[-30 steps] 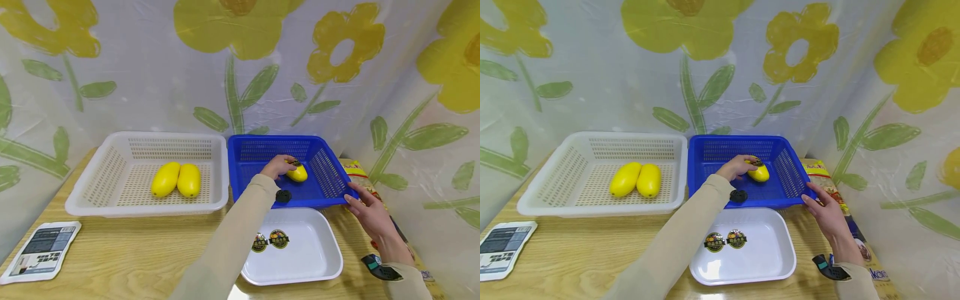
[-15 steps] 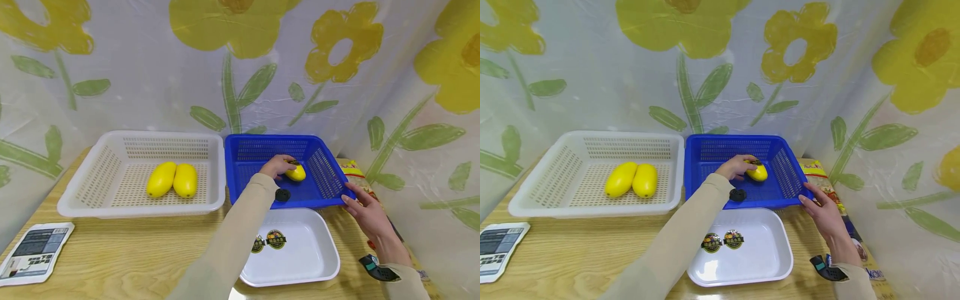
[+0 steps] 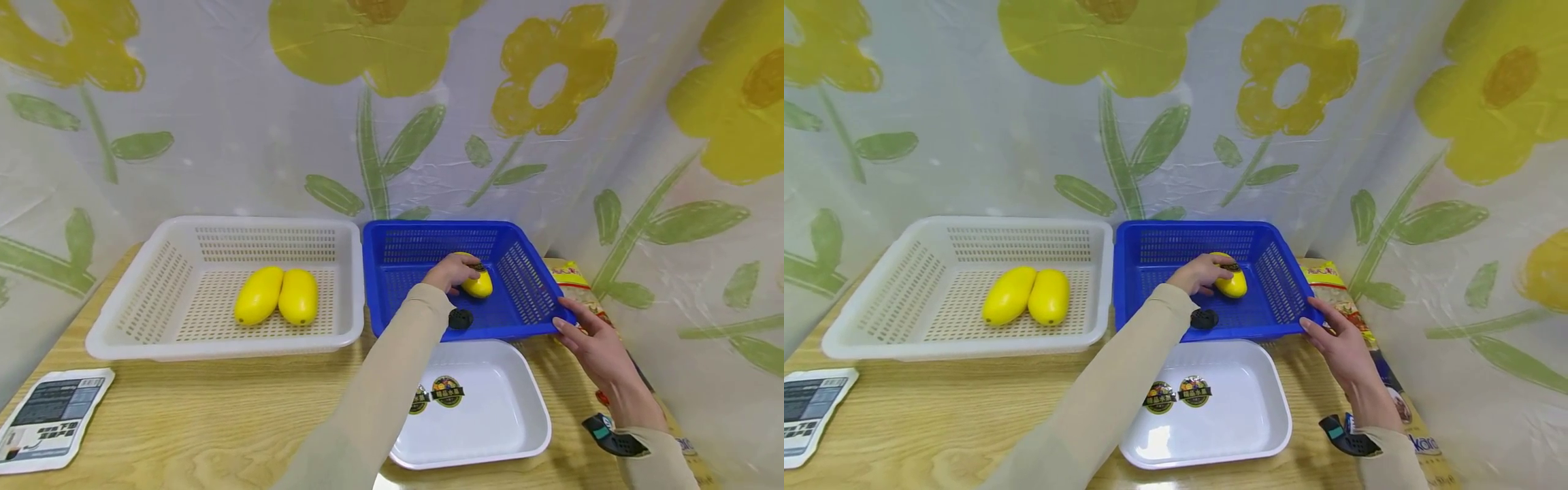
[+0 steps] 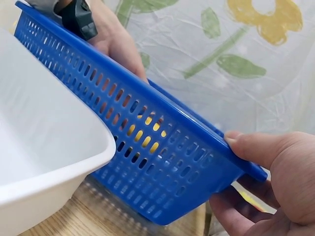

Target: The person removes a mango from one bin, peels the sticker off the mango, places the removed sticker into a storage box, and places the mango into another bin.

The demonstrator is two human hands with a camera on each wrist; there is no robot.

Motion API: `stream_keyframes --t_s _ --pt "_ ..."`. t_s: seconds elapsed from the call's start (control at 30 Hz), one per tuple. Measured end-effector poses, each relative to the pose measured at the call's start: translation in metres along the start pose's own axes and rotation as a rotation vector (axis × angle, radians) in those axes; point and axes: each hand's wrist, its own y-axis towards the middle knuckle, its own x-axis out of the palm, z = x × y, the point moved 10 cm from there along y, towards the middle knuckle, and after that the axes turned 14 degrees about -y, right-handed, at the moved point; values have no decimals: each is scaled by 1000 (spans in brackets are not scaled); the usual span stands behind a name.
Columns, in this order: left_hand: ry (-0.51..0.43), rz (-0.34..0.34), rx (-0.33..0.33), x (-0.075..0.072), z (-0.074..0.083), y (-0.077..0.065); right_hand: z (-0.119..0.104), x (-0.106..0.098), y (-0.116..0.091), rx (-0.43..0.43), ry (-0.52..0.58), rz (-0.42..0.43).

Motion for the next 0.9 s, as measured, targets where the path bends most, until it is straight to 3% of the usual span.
stream_keyframes --t_s 0.13,0.53,0.7,0.83,0.9 --pt "-4 9 -4 -2 -1 0 -1 3 1 -4 -15 -3" --pt "-3 185 102 -25 11 -9 -4 9 1 -15 -24 -12" --pt "48 131 65 -22 10 -11 -4 8 2 -21 -4 -12" --pt "22 73 36 -16 9 -14 -3 4 1 -20 11 -15" --pt "-2 30 58 -9 13 -19 -2 1 0 -16 19 -14"
